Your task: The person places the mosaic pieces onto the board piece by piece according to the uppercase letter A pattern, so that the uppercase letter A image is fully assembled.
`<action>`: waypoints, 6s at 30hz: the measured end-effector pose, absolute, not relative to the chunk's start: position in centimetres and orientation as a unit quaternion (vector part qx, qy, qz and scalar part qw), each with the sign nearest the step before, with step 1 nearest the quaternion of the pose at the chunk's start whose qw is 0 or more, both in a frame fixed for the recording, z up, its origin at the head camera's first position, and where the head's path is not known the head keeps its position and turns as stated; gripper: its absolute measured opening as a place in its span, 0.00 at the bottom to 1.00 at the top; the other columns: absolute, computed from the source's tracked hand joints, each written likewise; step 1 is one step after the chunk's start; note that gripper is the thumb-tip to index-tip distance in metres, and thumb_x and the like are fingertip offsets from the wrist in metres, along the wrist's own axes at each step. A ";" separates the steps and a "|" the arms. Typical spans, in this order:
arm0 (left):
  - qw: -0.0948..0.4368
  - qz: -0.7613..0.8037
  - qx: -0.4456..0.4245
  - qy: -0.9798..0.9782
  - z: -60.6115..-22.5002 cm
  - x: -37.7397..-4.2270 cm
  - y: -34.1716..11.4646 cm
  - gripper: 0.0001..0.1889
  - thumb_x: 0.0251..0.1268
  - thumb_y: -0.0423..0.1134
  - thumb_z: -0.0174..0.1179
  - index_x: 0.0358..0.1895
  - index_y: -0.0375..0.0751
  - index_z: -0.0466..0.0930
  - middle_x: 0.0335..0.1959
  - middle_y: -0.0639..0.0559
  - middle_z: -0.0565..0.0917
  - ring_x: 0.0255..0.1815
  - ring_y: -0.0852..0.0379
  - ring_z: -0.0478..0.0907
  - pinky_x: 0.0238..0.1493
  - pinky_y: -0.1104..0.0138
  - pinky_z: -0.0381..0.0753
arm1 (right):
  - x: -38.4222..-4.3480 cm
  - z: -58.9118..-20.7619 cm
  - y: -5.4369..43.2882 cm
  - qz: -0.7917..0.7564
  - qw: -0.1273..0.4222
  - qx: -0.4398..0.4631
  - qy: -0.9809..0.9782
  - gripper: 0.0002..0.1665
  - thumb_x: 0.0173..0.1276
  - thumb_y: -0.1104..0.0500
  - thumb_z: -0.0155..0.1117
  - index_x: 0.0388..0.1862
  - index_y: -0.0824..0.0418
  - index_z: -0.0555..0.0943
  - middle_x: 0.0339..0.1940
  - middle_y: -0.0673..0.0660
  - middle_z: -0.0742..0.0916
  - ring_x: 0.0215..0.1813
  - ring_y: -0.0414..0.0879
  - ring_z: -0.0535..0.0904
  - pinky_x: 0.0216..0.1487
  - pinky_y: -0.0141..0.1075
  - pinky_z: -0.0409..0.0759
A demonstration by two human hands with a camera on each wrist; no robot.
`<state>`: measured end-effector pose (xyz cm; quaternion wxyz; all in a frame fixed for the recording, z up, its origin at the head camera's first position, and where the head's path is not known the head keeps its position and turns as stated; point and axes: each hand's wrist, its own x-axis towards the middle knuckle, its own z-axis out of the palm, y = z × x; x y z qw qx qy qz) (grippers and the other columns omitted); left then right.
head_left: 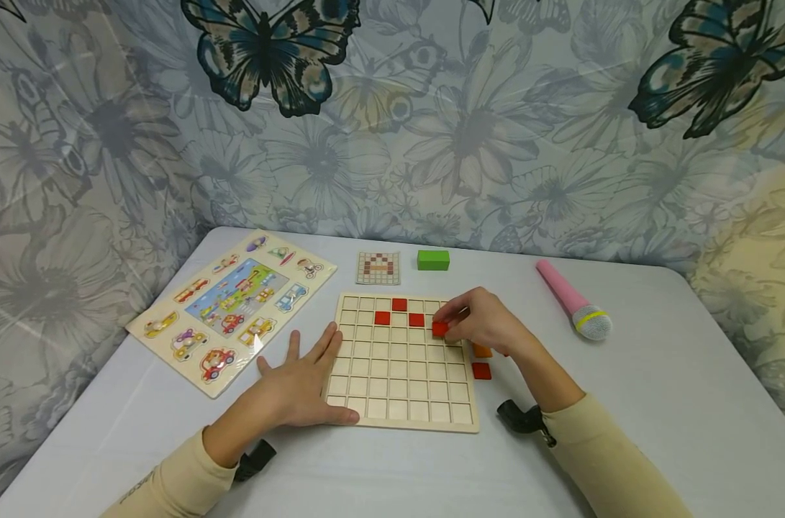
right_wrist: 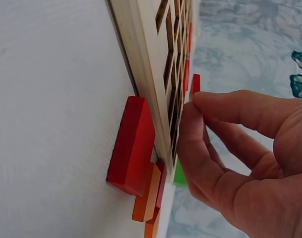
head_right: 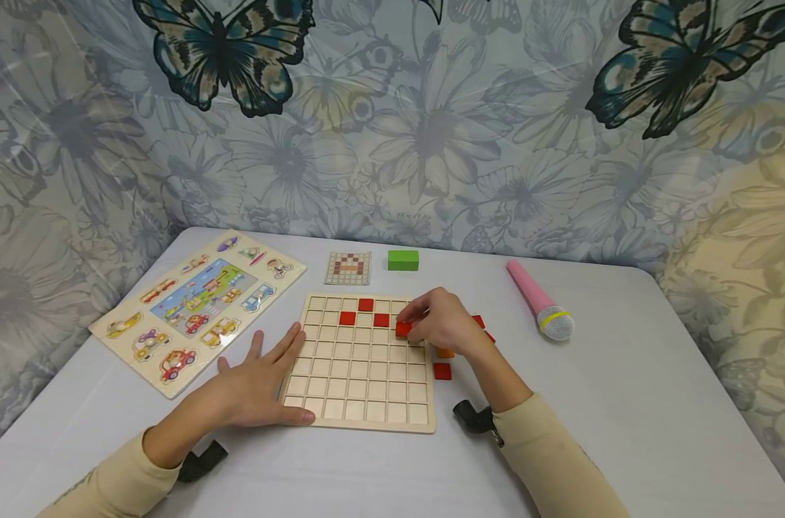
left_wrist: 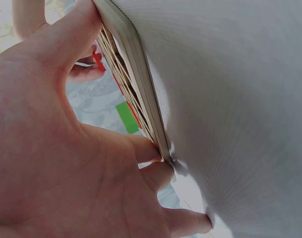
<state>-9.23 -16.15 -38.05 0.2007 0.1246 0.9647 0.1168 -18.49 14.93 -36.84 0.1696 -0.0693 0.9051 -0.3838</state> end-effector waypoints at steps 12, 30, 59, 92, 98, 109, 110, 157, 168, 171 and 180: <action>0.202 0.111 0.125 0.965 -37.9 -9.2 -16.1 0.70 0.48 0.77 0.70 0.87 0.47 0.39 0.89 0.55 0.38 0.82 0.19 0.38 0.55 0.11 0.43 | -18.4 -37.1 14.8 -0.379 0.176 -0.094 0.904 0.17 0.57 0.72 0.75 0.46 0.61 0.92 0.39 0.57 0.90 0.39 0.47 0.82 0.42 0.36 0.81; 0.202 0.107 0.125 0.965 -38.0 -9.3 -16.1 0.70 0.49 0.77 0.69 0.87 0.47 0.39 0.89 0.55 0.37 0.82 0.19 0.38 0.56 0.11 0.45 | -18.2 -37.1 14.5 -0.363 0.174 -0.108 0.909 0.16 0.58 0.71 0.74 0.45 0.60 0.92 0.37 0.56 0.88 0.39 0.47 0.79 0.39 0.36 0.79; 0.200 0.106 0.123 0.966 -38.0 -9.2 -16.0 0.70 0.48 0.76 0.70 0.87 0.47 0.40 0.89 0.55 0.38 0.82 0.19 0.38 0.56 0.11 0.45 | -18.4 -37.6 14.4 -0.359 0.172 -0.118 0.910 0.16 0.56 0.71 0.76 0.42 0.58 0.92 0.34 0.54 0.87 0.38 0.46 0.79 0.39 0.36 0.79; 0.201 0.111 0.127 0.965 -38.2 -9.4 -16.2 0.71 0.48 0.77 0.70 0.87 0.47 0.39 0.89 0.55 0.38 0.82 0.19 0.38 0.55 0.11 0.45 | -18.6 -34.7 18.4 -0.377 0.131 -0.084 0.913 0.16 0.67 0.61 0.72 0.54 0.58 0.89 0.51 0.60 0.89 0.49 0.53 0.82 0.43 0.40 0.81; 0.200 0.110 0.129 0.965 -37.9 -9.3 -16.1 0.71 0.48 0.77 0.70 0.87 0.47 0.39 0.89 0.55 0.38 0.82 0.19 0.38 0.55 0.11 0.45 | -19.0 -34.2 20.6 -0.388 0.107 -0.065 0.913 0.18 0.68 0.61 0.71 0.56 0.62 0.88 0.52 0.64 0.89 0.48 0.53 0.83 0.44 0.43 0.84; 0.206 0.118 0.129 0.963 -37.9 -9.3 -16.2 0.70 0.48 0.77 0.69 0.87 0.46 0.40 0.89 0.54 0.38 0.82 0.19 0.38 0.56 0.11 0.44 | -19.7 -34.9 24.1 -0.364 0.133 -0.023 0.921 0.20 0.69 0.62 0.69 0.59 0.64 0.86 0.57 0.65 0.88 0.51 0.53 0.80 0.49 0.38 0.78; 0.207 0.118 0.129 0.963 -37.9 -9.3 -16.2 0.70 0.48 0.77 0.69 0.87 0.46 0.40 0.89 0.54 0.38 0.82 0.20 0.37 0.56 0.11 0.43 | -19.7 -35.0 24.3 -0.363 0.138 -0.025 0.921 0.20 0.69 0.62 0.69 0.59 0.65 0.86 0.58 0.66 0.88 0.50 0.53 0.80 0.50 0.38 0.77; 0.200 0.113 0.127 0.965 -38.1 -9.2 -16.1 0.70 0.48 0.76 0.70 0.87 0.45 0.40 0.89 0.53 0.38 0.82 0.19 0.38 0.55 0.11 0.44 | -20.5 -37.2 26.0 -0.378 0.157 -0.060 0.910 0.19 0.68 0.67 0.64 0.57 0.68 0.86 0.54 0.67 0.89 0.45 0.52 0.81 0.45 0.37 0.84; 0.203 0.110 0.128 0.965 -38.0 -9.3 -16.1 0.70 0.49 0.76 0.70 0.87 0.46 0.40 0.89 0.53 0.38 0.82 0.19 0.38 0.56 0.11 0.45 | -20.6 -37.3 25.8 -0.367 0.152 -0.057 0.916 0.20 0.64 0.66 0.72 0.56 0.66 0.87 0.50 0.64 0.88 0.46 0.53 0.78 0.41 0.36 0.83; 0.203 0.108 0.128 0.965 -38.0 -9.3 -16.1 0.70 0.49 0.76 0.70 0.87 0.46 0.40 0.89 0.54 0.38 0.82 0.19 0.38 0.56 0.11 0.45 | -20.6 -37.4 25.5 -0.355 0.146 -0.051 0.922 0.19 0.64 0.66 0.73 0.55 0.65 0.88 0.49 0.63 0.89 0.45 0.52 0.78 0.41 0.36 0.82; 0.203 0.106 0.128 0.965 -38.0 -9.4 -16.1 0.70 0.49 0.76 0.70 0.87 0.47 0.39 0.89 0.54 0.37 0.82 0.19 0.38 0.56 0.11 0.45 | -20.5 -37.5 24.9 -0.336 0.131 -0.049 0.931 0.17 0.63 0.67 0.73 0.52 0.64 0.90 0.47 0.62 0.89 0.46 0.53 0.78 0.40 0.35 0.82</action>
